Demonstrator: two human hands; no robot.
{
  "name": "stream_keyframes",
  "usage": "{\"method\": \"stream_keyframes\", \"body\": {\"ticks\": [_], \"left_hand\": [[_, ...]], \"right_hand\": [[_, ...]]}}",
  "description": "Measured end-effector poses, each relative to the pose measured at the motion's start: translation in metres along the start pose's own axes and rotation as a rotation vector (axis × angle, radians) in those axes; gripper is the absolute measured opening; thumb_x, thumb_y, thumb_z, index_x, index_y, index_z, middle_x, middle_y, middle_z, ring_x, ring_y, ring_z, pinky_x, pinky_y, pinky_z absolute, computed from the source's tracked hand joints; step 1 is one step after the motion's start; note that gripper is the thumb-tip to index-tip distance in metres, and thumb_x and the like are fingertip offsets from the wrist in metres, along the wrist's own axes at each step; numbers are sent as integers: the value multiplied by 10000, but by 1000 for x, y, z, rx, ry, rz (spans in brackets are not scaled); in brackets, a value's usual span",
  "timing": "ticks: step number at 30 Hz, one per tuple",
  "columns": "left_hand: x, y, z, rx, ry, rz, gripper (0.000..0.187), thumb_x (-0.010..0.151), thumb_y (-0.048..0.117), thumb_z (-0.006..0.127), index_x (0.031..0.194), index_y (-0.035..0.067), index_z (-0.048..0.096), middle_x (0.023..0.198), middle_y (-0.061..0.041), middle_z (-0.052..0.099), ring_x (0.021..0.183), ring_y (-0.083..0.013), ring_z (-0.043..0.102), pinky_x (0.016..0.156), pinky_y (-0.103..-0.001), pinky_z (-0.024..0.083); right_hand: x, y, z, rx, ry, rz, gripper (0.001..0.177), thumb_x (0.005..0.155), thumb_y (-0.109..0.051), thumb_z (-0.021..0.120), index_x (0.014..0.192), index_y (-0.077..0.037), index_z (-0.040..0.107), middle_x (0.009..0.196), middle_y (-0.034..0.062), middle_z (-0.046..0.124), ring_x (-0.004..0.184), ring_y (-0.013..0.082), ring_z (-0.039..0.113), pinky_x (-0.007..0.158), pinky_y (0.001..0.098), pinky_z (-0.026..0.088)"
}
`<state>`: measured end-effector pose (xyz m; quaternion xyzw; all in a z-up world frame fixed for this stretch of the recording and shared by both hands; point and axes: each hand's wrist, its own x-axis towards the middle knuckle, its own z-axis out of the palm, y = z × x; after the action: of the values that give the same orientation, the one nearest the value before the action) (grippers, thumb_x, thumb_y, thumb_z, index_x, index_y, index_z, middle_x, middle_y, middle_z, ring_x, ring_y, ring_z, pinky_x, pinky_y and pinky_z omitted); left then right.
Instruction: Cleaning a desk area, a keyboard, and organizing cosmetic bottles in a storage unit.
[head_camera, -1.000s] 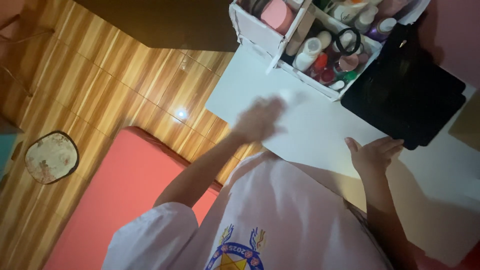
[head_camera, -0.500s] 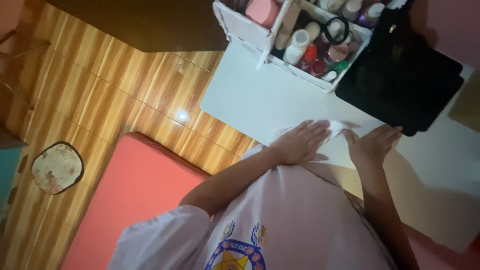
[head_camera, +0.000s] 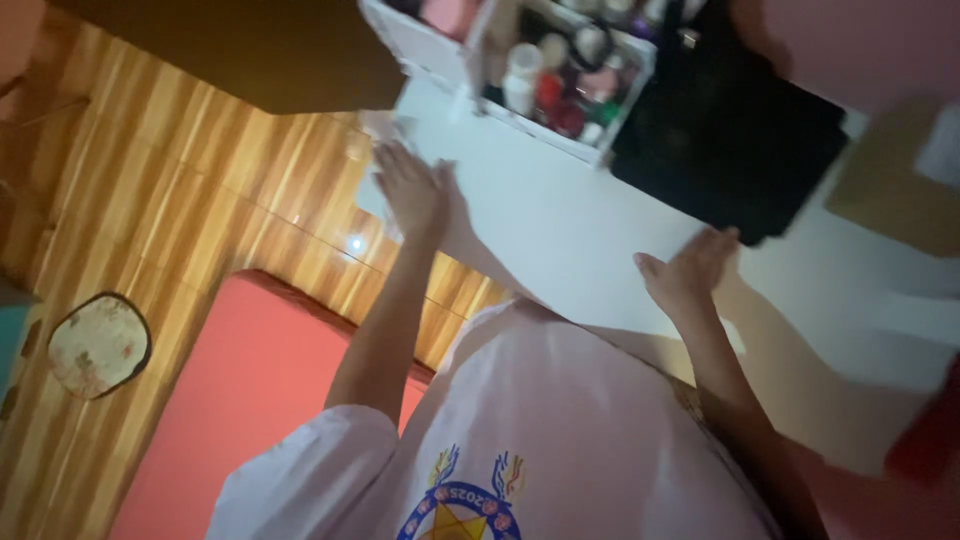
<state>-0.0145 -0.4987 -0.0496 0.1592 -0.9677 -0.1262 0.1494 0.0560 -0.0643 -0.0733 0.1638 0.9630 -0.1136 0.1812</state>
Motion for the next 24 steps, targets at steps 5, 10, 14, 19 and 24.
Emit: {"method": "stream_keyframes", "body": {"ticks": [5, 10, 14, 19, 24], "left_hand": [[-113, 182, -52, -35, -454, 421, 827, 957, 459, 618, 1494, -113, 355, 1597, -303, 340, 1514, -442, 271, 1228, -576, 205], [-201, 242, -23, -243, -567, 944, 742, 957, 501, 600, 1475, -15, 473, 1577, -233, 417, 1476, -370, 366, 1218, -509, 267], [-174, 203, -20, -284, -497, 952, 604, 1007, 421, 535, 1461, 24, 500, 1547, -209, 457, 1445, -377, 391, 1201, -525, 271], [-107, 104, -11, 24, -318, 579, 631, 1025, 357, 542, 1503, -44, 449, 1583, -283, 391, 1489, -462, 347, 1224, -584, 268], [-104, 100, 38, 73, -47, 120, 816, 1100, 479, 491, 1586, -124, 233, 1648, -360, 158, 1544, -495, 140, 1213, -597, 141]], "right_hand": [[-25, 37, -35, 328, 46, -276, 968, 896, -412, 726, 1583, 56, 229, 1671, 328, -19, 1556, 482, 43, 1175, 523, 282], [-35, 96, -41, 730, 42, -386, 436, 976, -202, 668, 1390, -83, 604, 1681, 224, 310, 1570, 337, 304, 1156, 440, 418], [-45, 141, -38, 587, 195, -404, 403, 955, -134, 702, 1348, -54, 657, 1592, 239, 438, 1519, 378, 357, 1214, 503, 329], [-77, 225, -21, 462, 378, -414, 382, 935, -78, 713, 1304, -2, 650, 1477, 217, 540, 1490, 408, 419, 1218, 494, 367], [-121, 286, -11, 388, 427, -299, 411, 999, -29, 629, 1403, 30, 589, 1511, 226, 531, 1495, 440, 440, 1254, 506, 395]]}}
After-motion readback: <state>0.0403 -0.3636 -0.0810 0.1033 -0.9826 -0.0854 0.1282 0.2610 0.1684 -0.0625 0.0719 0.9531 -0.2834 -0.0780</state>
